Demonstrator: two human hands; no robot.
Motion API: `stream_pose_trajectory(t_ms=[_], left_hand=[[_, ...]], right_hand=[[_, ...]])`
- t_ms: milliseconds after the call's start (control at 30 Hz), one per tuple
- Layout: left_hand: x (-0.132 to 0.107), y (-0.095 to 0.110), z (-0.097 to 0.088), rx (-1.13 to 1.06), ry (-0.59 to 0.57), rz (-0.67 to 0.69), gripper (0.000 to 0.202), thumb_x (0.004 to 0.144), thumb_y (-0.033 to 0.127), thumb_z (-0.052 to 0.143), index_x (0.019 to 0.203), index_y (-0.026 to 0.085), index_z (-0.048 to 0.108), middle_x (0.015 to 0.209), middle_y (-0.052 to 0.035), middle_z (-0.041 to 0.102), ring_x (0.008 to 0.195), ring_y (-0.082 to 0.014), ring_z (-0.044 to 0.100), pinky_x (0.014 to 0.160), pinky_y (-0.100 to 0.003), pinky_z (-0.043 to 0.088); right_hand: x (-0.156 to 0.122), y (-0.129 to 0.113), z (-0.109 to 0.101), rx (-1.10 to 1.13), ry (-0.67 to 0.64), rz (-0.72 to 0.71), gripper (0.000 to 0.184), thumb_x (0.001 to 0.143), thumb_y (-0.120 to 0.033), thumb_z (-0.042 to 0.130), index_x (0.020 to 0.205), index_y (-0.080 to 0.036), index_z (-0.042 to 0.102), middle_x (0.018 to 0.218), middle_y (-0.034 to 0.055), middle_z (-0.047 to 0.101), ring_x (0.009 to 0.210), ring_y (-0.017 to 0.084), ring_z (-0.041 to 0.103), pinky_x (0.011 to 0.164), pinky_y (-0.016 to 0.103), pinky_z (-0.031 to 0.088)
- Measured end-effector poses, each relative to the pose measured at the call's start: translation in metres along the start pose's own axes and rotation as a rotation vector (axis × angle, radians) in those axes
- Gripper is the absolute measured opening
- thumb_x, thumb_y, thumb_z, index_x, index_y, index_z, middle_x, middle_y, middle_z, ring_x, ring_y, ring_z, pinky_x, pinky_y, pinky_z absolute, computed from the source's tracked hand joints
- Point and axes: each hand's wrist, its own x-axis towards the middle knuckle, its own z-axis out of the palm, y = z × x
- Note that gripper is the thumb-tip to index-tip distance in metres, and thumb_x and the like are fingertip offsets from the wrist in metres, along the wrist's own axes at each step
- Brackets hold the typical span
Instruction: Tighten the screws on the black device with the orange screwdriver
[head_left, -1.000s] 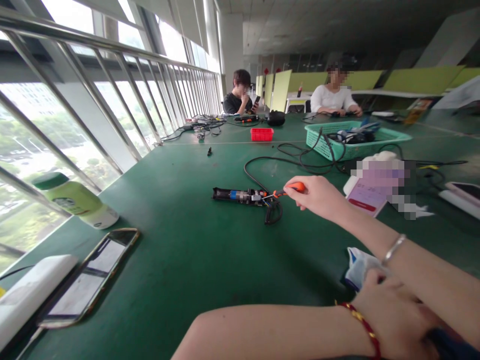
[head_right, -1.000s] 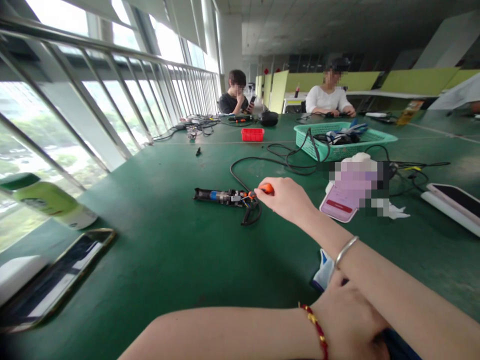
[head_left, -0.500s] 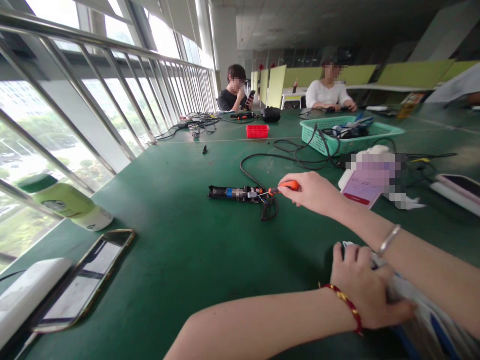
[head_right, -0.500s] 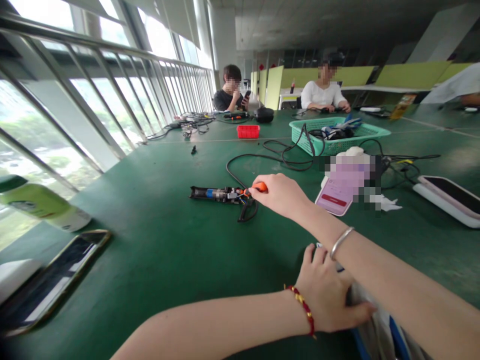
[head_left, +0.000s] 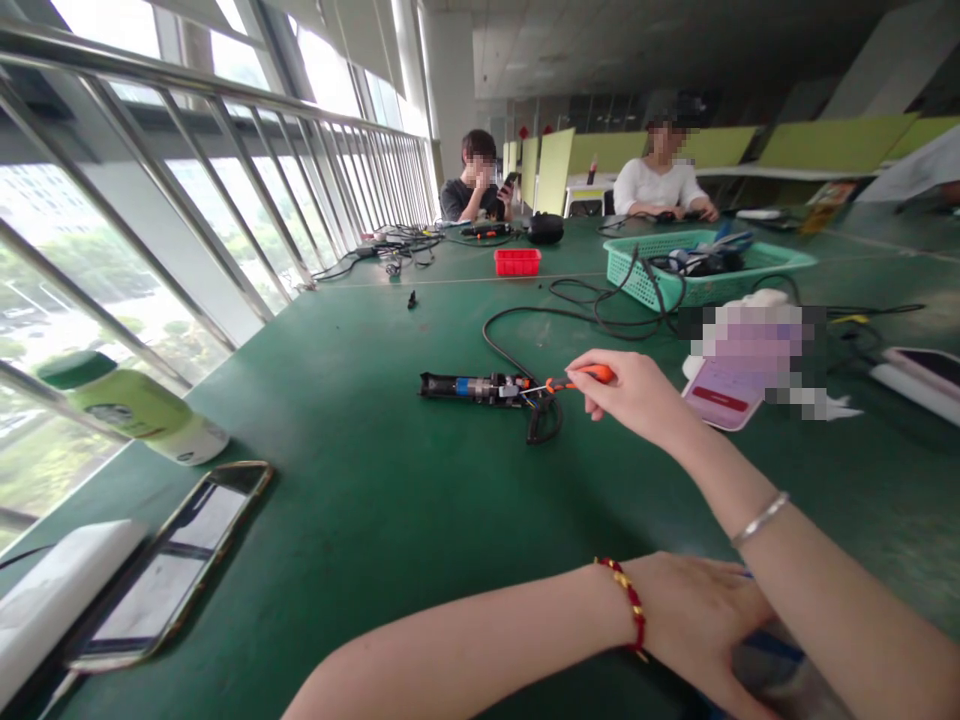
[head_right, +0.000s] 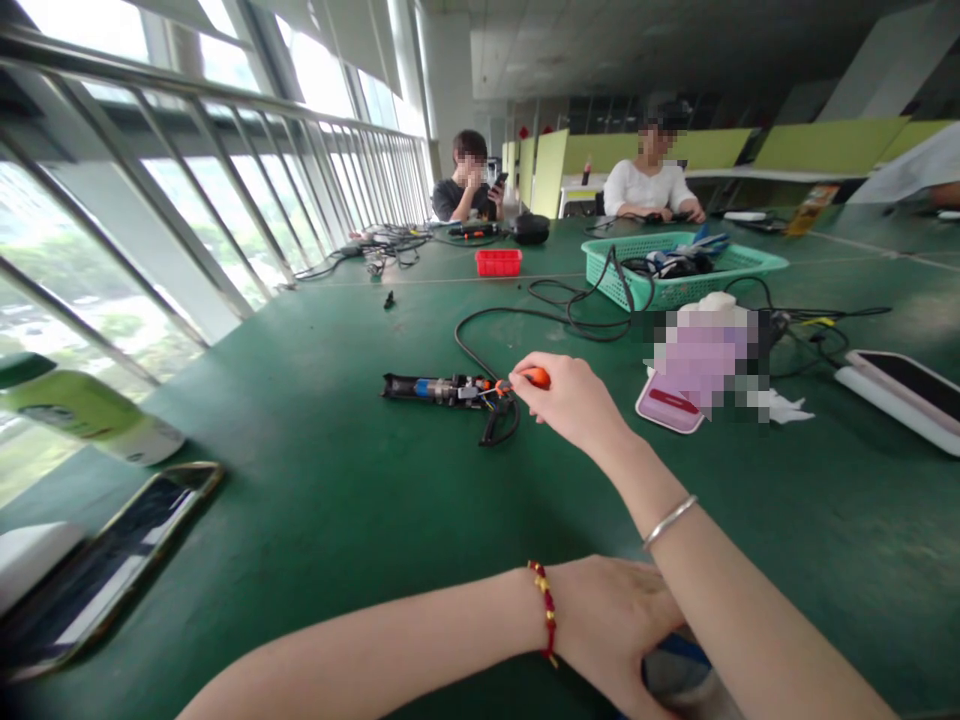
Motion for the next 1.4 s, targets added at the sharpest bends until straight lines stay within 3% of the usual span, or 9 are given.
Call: stream_pose_trajectory(t_ms=[200,333,433,533,633,800,1033,1233,1400], left_hand=[[-0.005,0.006,0.012,0.265,0.037,-0.024,0.094,0.075,0.042,0.069,0.144,0.003,0.018,0.149,-0.0168,0.032,0.141,-0.0235,0.025,0.119,-0.029,0.011],[-0.018,0.011,0.017,0.499,0.23,-0.17,0.084,0.076,0.051,0.065,0.137,0.003,0.035,0.142,-0.0169,0.044,0.136,-0.025,0.034,0.117,-0.032,0.018],[-0.042,0.014,0.005,0.59,0.275,-0.234,0.056,0.082,0.058,0.055,0.108,0.009,0.06,0.109,-0.0132,0.066,0.108,-0.0243,0.059,0.106,-0.038,0.036],[-0.079,0.009,-0.03,0.673,0.284,-0.397,0.031,0.088,0.041,0.049,0.075,0.017,0.063,0.07,-0.0024,0.065,0.071,-0.0156,0.062,0.077,-0.03,0.049],[-0.122,-0.014,-0.076,0.886,0.495,-0.534,0.02,0.087,0.022,0.045,0.088,0.018,0.065,0.085,-0.0045,0.067,0.086,-0.0177,0.062,0.083,-0.033,0.047],[-0.175,-0.067,-0.123,1.03,0.747,-0.844,0.039,0.087,0.024,0.049,0.125,0.017,0.053,0.133,-0.0103,0.053,0.123,-0.0246,0.048,0.111,-0.045,0.031],[-0.183,-0.083,-0.119,0.976,0.658,-0.869,0.046,0.088,0.03,0.048,0.132,0.018,0.047,0.138,-0.0095,0.049,0.13,-0.0244,0.042,0.115,-0.048,0.024],[-0.183,-0.082,-0.117,0.944,0.635,-0.888,0.049,0.085,0.024,0.048,0.134,0.017,0.045,0.139,-0.0094,0.048,0.131,-0.0247,0.04,0.115,-0.047,0.025],[-0.184,-0.081,-0.117,0.927,0.636,-0.9,0.05,0.084,0.022,0.048,0.134,0.017,0.045,0.139,-0.009,0.047,0.131,-0.025,0.04,0.115,-0.047,0.026]], right_hand=[[-0.017,0.013,0.016,0.224,0.114,-0.015,0.026,0.079,-0.035,0.06,0.097,-0.017,0.065,0.063,-0.0009,0.062,0.049,0.013,0.062,0.051,0.025,0.051],[-0.022,0.021,0.027,0.293,0.209,-0.077,0.029,0.078,-0.039,0.062,0.097,-0.017,0.065,0.074,0.0018,0.065,0.052,0.012,0.061,0.052,0.025,0.051],[-0.022,0.025,0.035,0.343,0.273,-0.11,0.032,0.079,-0.042,0.061,0.099,-0.017,0.065,0.077,0.0023,0.066,0.054,0.012,0.06,0.052,0.026,0.05],[-0.023,0.027,0.04,0.291,0.325,-0.142,0.03,0.081,-0.042,0.06,0.1,-0.018,0.065,0.083,0.0038,0.068,0.061,0.014,0.062,0.057,0.026,0.05],[-0.026,0.026,0.045,0.229,0.384,-0.17,0.027,0.082,-0.041,0.059,0.094,-0.018,0.066,0.089,0.0057,0.07,0.074,0.017,0.065,0.064,0.027,0.05],[-0.026,0.023,0.048,0.211,0.413,-0.181,0.021,0.082,-0.036,0.057,0.09,-0.018,0.065,0.086,0.0058,0.069,0.069,0.016,0.064,0.059,0.024,0.048],[-0.01,0.022,0.035,0.21,0.344,-0.074,0.028,0.078,-0.032,0.057,0.103,-0.02,0.058,0.074,-0.0008,0.058,0.049,0.01,0.053,0.051,0.025,0.044],[-0.004,0.018,0.029,0.183,0.263,0.0,0.021,0.078,-0.037,0.056,0.091,-0.021,0.059,0.058,-0.0039,0.052,0.047,0.012,0.051,0.049,0.024,0.041],[-0.003,0.011,0.036,0.155,0.404,0.07,0.023,0.078,-0.043,0.057,0.081,-0.021,0.06,0.054,-0.0037,0.051,0.047,0.012,0.049,0.047,0.024,0.038]])
